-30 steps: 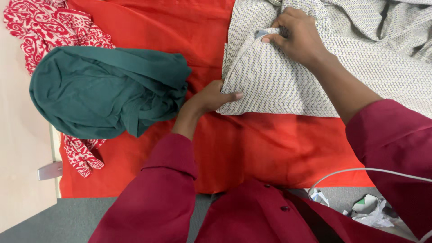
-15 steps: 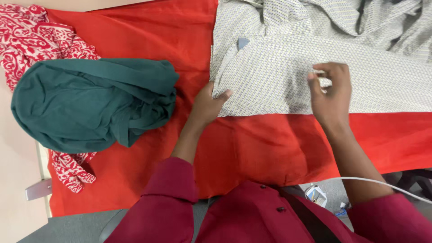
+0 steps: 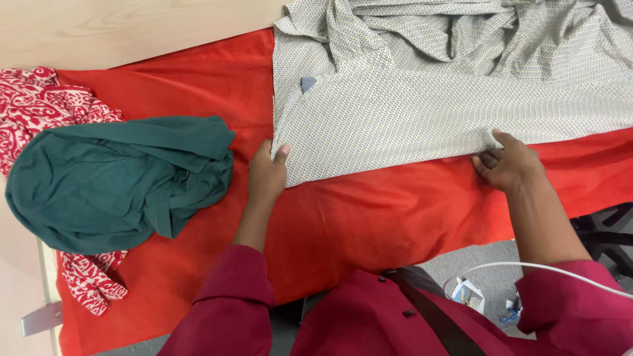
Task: The person folds a light-colored patterned shirt on a red-covered table. They smooth the fabric, fold the sleeves inward, and fold the shirt in half multiple times to create a compact bundle.
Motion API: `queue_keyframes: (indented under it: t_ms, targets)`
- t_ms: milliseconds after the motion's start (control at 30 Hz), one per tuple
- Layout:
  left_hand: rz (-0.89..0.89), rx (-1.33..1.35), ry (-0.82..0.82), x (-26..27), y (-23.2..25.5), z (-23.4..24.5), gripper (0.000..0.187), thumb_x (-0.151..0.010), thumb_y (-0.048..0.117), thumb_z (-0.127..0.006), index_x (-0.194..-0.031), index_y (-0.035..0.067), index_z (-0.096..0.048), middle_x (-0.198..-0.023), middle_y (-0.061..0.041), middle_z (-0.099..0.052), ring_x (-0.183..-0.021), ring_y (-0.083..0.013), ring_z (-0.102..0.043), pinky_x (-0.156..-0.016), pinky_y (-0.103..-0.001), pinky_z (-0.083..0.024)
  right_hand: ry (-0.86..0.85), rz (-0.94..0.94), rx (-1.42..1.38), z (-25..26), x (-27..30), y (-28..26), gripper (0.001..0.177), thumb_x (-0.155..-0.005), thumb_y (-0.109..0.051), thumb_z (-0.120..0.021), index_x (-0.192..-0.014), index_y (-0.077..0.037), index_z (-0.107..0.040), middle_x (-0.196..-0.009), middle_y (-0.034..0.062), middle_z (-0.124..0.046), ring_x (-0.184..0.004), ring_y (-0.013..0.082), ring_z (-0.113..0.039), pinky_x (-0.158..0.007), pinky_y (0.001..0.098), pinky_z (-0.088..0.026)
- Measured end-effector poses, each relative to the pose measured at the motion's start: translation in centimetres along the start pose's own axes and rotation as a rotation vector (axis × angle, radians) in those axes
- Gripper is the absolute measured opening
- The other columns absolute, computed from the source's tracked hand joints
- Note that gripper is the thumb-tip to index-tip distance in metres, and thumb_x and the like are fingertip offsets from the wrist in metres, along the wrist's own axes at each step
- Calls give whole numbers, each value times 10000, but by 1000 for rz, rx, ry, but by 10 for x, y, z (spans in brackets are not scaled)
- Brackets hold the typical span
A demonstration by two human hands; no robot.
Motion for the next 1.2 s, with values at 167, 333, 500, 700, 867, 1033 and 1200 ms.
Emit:
queue_keyframes:
  t_ms: [167, 333, 500, 700, 867, 1033, 1200]
  targets:
    - [-41, -144, 40, 15, -4, 25, 349, -979, 311, -640, -1123, -7, -640, -1075, -272, -705, -1028, -462, -660, -838, -519, -497, 38, 53, 139, -7, 27, -2, 254, -1012, -234, -684, -1204, -85, -610, -1027, 45, -629, -843, 177, -626, -636, 300, -460]
    - [118, -235, 47, 48, -24, 52, 358, -990, 304, -628, -1211, 23, -605, -1133, -280, -688, -1069, -480, -644, -883, -542, -489, -137, 36, 611, -1, 85, 15, 299, -979, -291, -698, -1045, -1, -662, -865, 44, -656, -673, 133, -545, -564, 276, -448]
    - [292, -297, 130, 64, -14, 46, 455, -973, 196, -613, -1393, 79, -484, -1339, -223, -586, -1178, -460, -584, -910, -583, -475, -59, 215, 961, 7, 95, -7, 406, -992, -383, -682, -935, 17, -723, -704, 72, -624, -572, 147, -510, -506, 316, -360]
    - [-73, -533, 361, 58, 50, 14, 548, -852, 104, -737, -1360, 11, -553, -1492, -168, -370, -1366, -387, -349, -984, -604, -382, 69, 533, 1178, 16, 88, -50, 416, -1028, -366, -665, -972, 36, -759, -756, 147, -718, -602, 173, -618, -581, 334, -490]
    - [-319, -460, 81, 59, 111, -83, 392, -868, 119, -728, -1244, 65, -634, -1384, -125, -500, -1351, -328, -406, -1073, -598, -337, 1, 626, 1098, 5, 90, -79, 334, -988, -302, -687, -1014, 27, -736, -833, 111, -748, -636, 182, -665, -600, 355, -517]
    - [-379, -308, -65, 58, 165, -173, 229, -932, 132, -649, -1158, 109, -679, -1273, -44, -624, -1280, -282, -502, -1049, -532, -393, 4, 816, 1104, 7, 76, -141, 267, -997, -208, -668, -1122, 20, -724, -1074, 129, -748, -719, 222, -736, -676, 335, -531]
    - [-312, -188, -195, 7, 219, -261, 165, -995, 163, -577, -1118, 108, -672, -1196, -84, -666, -1125, -319, -657, -938, -486, -536, 13, 762, 1131, 47, 21, -200, 403, -983, -169, -653, -1335, 19, -600, -1309, 141, -679, -769, 240, -747, -675, 380, -549]
Point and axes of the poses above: each hand's wrist, its own x-axis away from the middle knuckle, its own z-axis out of the back of the hand, y = z × x, the point moved 4 cm from there along -x, towards the middle knuckle
